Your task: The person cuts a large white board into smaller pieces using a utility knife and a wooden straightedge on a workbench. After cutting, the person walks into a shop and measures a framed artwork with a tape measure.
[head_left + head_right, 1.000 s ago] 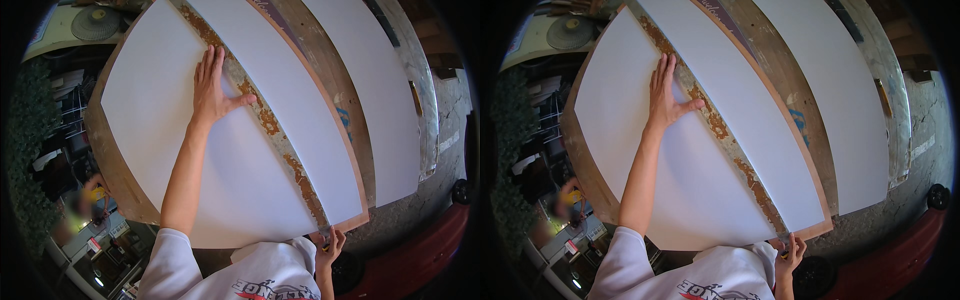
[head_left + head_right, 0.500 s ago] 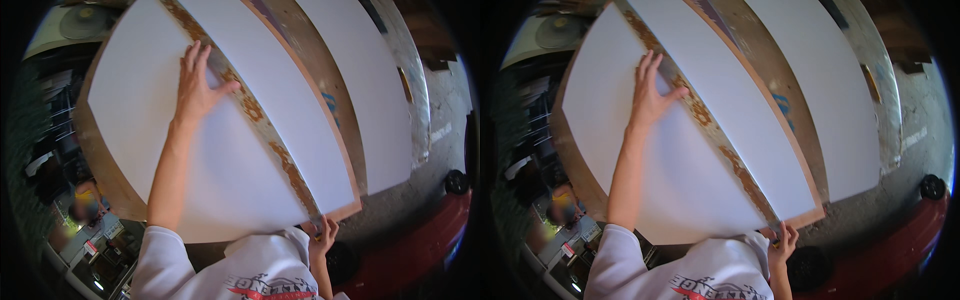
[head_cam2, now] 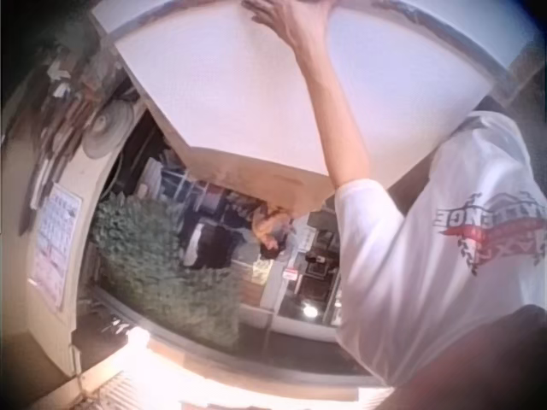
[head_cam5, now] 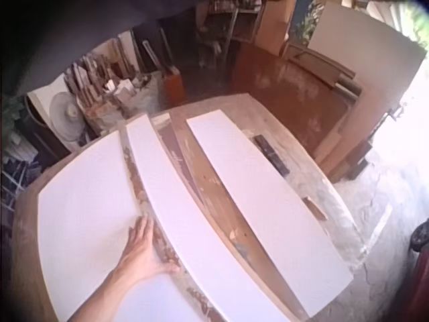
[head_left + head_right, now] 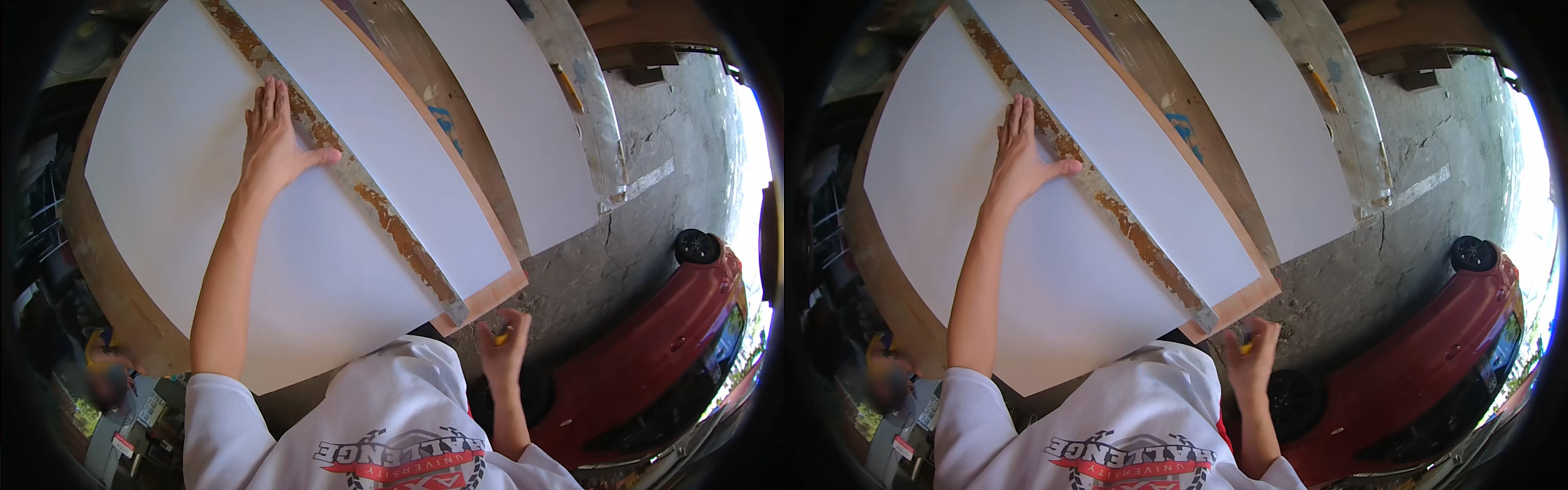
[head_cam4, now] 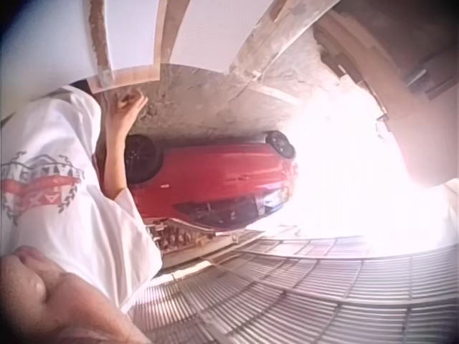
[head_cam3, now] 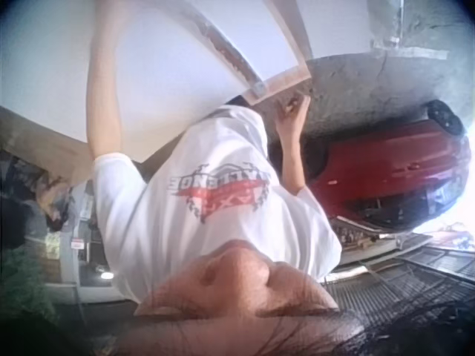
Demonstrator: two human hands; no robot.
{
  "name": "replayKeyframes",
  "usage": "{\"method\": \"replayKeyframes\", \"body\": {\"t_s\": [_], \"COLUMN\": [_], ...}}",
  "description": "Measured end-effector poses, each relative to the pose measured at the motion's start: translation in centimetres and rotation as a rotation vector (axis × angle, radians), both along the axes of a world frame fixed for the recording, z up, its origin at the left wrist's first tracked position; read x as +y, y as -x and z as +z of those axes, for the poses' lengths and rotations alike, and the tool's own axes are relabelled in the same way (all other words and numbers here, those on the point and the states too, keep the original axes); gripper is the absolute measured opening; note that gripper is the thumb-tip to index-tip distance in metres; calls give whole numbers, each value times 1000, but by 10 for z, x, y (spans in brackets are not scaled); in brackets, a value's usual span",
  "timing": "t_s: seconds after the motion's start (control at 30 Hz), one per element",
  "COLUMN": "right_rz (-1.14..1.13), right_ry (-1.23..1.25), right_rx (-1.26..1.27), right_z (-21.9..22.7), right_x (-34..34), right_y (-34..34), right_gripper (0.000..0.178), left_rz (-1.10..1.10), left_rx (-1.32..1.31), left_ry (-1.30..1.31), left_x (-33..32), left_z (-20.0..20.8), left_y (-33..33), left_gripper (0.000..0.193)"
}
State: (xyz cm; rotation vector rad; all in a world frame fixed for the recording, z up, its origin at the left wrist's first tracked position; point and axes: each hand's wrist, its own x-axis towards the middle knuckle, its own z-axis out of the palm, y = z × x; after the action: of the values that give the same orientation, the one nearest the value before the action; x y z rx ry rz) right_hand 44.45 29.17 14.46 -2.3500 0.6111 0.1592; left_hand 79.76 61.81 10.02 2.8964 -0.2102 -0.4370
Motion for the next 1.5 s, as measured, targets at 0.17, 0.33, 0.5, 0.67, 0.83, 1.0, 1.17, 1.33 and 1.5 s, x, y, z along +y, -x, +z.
{"method": "replayKeyframes", "body": {"t_s": [0.17, 0.33, 0.5, 0.67, 0.83, 1.0, 1.17, 1.33, 1.5], "right_rz": [-392, -471, -257, 65, 535, 841, 902, 900, 759], "right_ry": [-460, -625, -752, -897, -692, -454, -466, -365, -143], "right_rx": [347, 331, 260, 169, 36, -339, -373, -492, -289], "right_z": [61, 104, 112, 104, 104, 65, 21, -20, -28], "right_x": [-36, -31, -11, 10, 43, 100, 188, 272, 340], "right_y": [27, 42, 9, -103, -234, -367, -501, -596, -685], "right_gripper": [25, 21, 36, 66, 75, 69, 68, 53, 43], "left_rz": [55, 86, 101, 165, 180, 180, 194, 223, 213], "left_rx": [100, 167, 91, 141, 131, 146, 115, 141, 146], "left_ry": [-121, -187, -105, -115, -126, -79, -97, -72, -80], "left_x": [-14, -17, -11, -11, -11, -18, -23, -22, -19], "left_z": [9, 6, -9, -11, -1, -11, -3, 11, 13], "left_y": [-6, -9, -11, -18, -9, -8, -5, -5, -4], "left_gripper": [149, 151, 145, 154, 153, 158, 150, 150, 148]}}
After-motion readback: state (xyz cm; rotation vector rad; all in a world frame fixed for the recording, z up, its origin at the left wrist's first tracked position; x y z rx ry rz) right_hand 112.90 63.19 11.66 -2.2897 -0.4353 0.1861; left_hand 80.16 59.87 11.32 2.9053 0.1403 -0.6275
